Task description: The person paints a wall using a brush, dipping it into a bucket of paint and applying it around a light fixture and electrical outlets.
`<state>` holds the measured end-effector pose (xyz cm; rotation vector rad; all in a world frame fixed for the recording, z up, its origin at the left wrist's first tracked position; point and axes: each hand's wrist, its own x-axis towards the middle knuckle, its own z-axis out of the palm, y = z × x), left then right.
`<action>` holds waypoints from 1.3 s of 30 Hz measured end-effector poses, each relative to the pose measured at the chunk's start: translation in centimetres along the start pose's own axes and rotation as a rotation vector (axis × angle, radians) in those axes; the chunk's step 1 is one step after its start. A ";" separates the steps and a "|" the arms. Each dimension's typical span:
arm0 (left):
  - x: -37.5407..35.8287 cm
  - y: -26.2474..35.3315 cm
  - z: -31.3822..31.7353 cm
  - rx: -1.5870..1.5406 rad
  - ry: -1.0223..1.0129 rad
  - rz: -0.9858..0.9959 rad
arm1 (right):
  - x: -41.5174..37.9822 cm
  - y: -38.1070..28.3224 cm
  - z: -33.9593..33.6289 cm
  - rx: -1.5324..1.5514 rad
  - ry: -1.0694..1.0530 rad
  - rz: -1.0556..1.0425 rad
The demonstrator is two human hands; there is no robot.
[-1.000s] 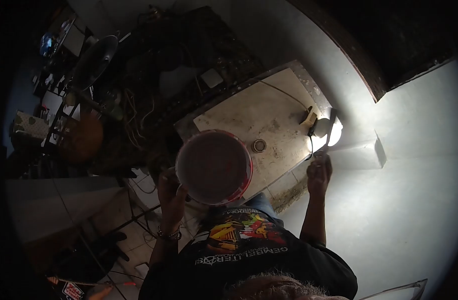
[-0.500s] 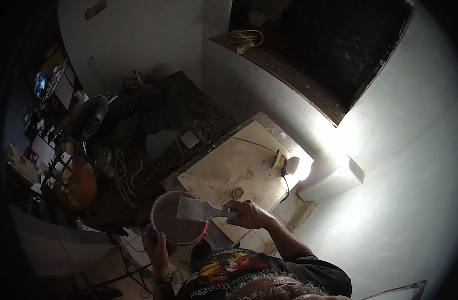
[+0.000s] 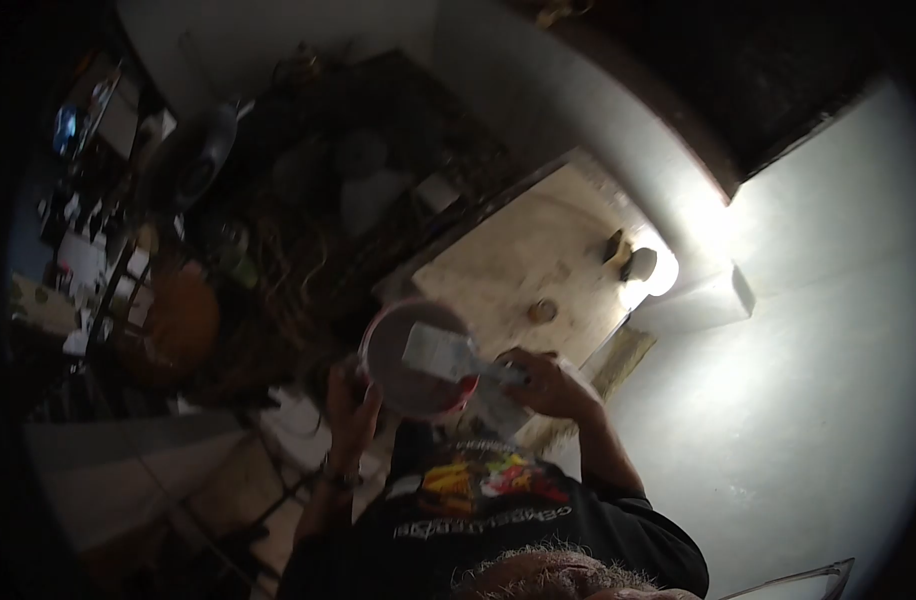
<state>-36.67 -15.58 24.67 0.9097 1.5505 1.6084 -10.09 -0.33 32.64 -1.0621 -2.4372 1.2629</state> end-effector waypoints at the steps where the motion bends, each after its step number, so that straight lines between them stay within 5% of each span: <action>1: 0.5 0.0 -1.0 0.019 -0.027 0.024 | 0.3 -1.2 0.5 0.000 -0.004 0.033; 8: 2.9 -1.3 -4.5 0.119 -0.138 -0.103 | 2.2 -3.0 5.0 -0.164 -0.024 0.074; 17: 3.6 -1.8 -4.0 0.240 -0.215 -0.060 | 1.2 -2.4 6.0 0.050 0.036 0.087; 23: 4.0 -2.4 -3.8 0.245 -0.234 -0.038 | -5.5 9.8 8.1 0.556 0.685 0.306; 25: 4.3 -1.7 -2.8 0.282 -0.196 -0.055 | -9.2 15.9 10.6 0.363 0.839 0.533; 29: 4.8 -1.1 -1.2 0.312 -0.159 -0.051 | -19.4 28.8 21.1 0.016 0.650 0.941; 31: 5.2 -1.1 0.0 0.287 -0.141 -0.042 | -24.6 33.3 28.3 0.120 0.623 1.063; 33: 5.7 -1.2 1.0 0.320 -0.158 -0.039 | -28.7 33.3 33.4 0.145 0.492 1.326; 37: 6.3 -1.7 3.4 0.289 -0.148 -0.047 | -34.2 31.8 38.7 0.362 0.162 1.385; 39: 6.4 -1.7 4.5 0.259 -0.160 -0.102 | -34.6 32.6 40.9 0.393 0.227 1.378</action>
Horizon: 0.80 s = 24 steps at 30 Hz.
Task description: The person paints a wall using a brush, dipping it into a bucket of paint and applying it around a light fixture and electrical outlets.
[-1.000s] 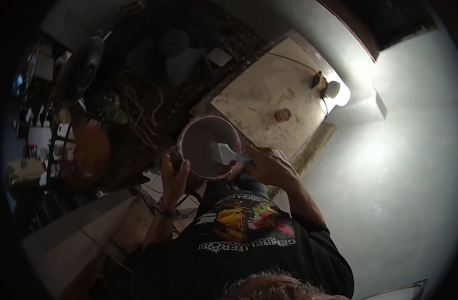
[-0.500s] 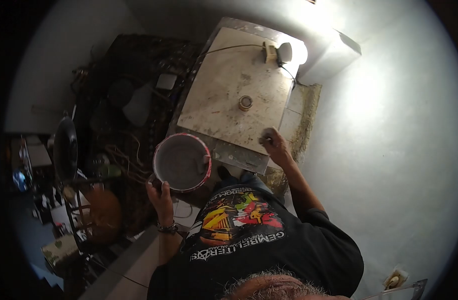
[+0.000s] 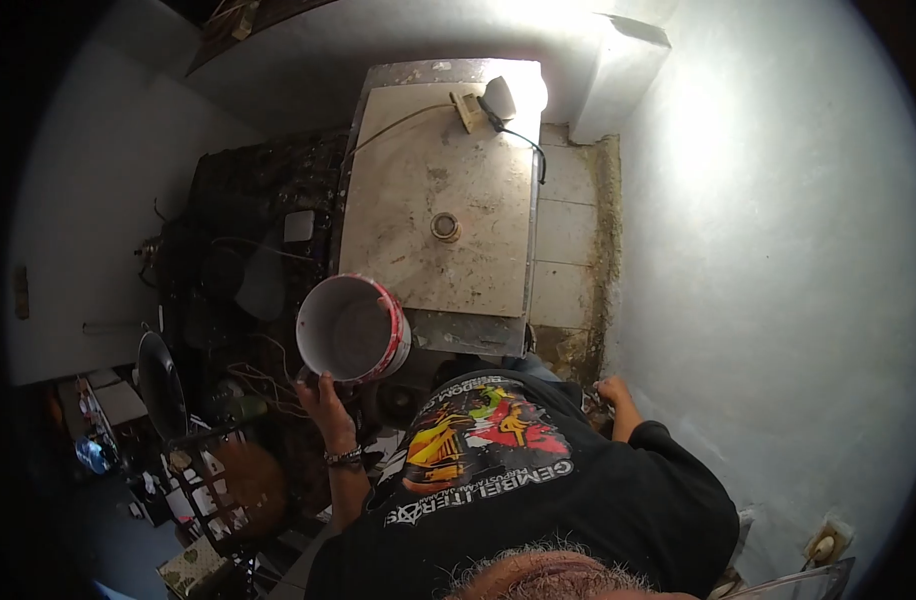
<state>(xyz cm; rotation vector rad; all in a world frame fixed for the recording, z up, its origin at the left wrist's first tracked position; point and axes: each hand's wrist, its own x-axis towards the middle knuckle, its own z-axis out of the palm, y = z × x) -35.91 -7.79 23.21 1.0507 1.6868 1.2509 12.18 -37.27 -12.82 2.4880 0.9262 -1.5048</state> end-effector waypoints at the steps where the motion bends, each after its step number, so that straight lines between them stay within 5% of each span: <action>1: 0.1 0.0 0.5 -0.022 0.000 -0.031 | 0.1 0.1 0.2 0.018 0.013 -0.007; 14: 4.5 -2.8 3.7 -0.221 -0.242 0.119 | 4.0 -10.2 -4.1 0.356 0.259 -0.334; 18: 5.5 -4.9 3.7 -0.224 -0.286 0.062 | -4.0 -16.4 -6.9 0.422 0.109 -0.180; 24: 6.9 -5.0 4.6 -0.271 -0.339 0.031 | -4.7 -14.0 -4.6 0.519 0.006 -0.120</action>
